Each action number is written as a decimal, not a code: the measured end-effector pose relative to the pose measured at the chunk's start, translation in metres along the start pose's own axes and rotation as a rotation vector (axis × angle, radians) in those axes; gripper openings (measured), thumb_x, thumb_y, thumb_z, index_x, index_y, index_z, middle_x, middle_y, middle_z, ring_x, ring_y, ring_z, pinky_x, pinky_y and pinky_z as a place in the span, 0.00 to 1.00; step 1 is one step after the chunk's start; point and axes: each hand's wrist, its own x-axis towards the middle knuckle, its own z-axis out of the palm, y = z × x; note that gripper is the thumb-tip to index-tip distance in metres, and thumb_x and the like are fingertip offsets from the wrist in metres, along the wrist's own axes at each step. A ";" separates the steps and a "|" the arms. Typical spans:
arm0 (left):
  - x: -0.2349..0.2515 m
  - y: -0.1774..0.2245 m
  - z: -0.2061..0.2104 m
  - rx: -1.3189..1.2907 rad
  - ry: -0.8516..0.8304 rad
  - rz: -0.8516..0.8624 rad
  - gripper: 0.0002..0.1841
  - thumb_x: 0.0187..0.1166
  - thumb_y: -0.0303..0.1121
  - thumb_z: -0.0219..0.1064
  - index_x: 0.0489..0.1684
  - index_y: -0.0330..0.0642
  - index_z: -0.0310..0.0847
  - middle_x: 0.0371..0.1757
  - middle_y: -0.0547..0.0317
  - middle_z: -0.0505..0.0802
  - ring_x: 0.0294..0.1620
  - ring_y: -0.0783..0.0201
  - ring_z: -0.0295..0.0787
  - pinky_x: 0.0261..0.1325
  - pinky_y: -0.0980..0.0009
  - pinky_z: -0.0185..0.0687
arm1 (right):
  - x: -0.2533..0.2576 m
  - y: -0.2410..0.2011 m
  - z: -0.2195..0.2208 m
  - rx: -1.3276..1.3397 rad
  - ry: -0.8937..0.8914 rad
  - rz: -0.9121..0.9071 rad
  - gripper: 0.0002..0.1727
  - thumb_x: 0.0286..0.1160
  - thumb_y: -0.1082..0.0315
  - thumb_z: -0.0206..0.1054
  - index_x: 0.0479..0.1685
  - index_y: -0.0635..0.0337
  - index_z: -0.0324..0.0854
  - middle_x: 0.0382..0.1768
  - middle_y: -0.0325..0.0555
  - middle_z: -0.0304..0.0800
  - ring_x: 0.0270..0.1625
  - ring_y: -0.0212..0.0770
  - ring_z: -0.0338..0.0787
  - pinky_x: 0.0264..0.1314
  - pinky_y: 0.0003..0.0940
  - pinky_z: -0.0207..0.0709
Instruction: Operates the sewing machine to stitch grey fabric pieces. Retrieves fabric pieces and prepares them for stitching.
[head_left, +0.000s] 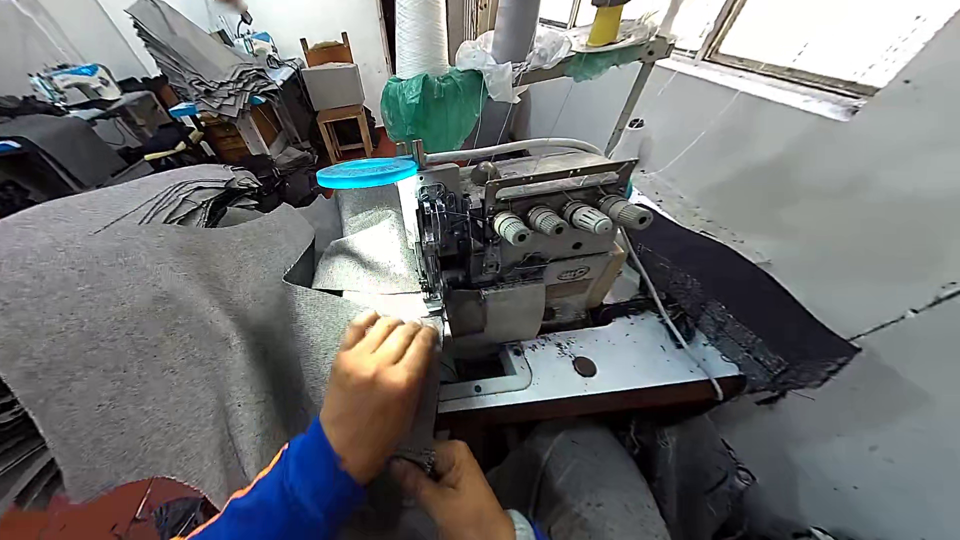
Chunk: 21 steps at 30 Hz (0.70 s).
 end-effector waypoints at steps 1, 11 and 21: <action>0.001 0.005 -0.001 0.010 -0.042 -0.021 0.15 0.85 0.40 0.62 0.47 0.46 0.95 0.48 0.58 0.99 0.55 0.59 0.97 0.67 0.56 0.86 | 0.002 -0.003 -0.005 0.004 0.003 -0.011 0.06 0.77 0.75 0.69 0.40 0.67 0.91 0.35 0.36 0.96 0.43 0.18 0.91 0.53 0.22 0.87; -0.004 0.021 -0.028 -0.321 -0.141 0.049 0.21 0.87 0.49 0.61 0.59 0.39 0.85 0.63 0.50 0.94 0.71 0.54 0.88 0.79 0.54 0.77 | 0.032 -0.024 -0.044 -0.016 -0.006 -0.108 0.15 0.88 0.66 0.58 0.37 0.62 0.87 0.30 0.31 0.91 0.37 0.19 0.89 0.45 0.23 0.86; -0.037 0.000 -0.009 -0.021 -0.058 0.254 0.20 0.87 0.28 0.55 0.75 0.36 0.76 0.73 0.47 0.89 0.78 0.57 0.82 0.85 0.61 0.69 | 0.044 -0.017 -0.023 -0.235 0.246 -0.266 0.17 0.82 0.68 0.59 0.22 0.63 0.82 0.16 0.35 0.81 0.22 0.20 0.81 0.26 0.19 0.76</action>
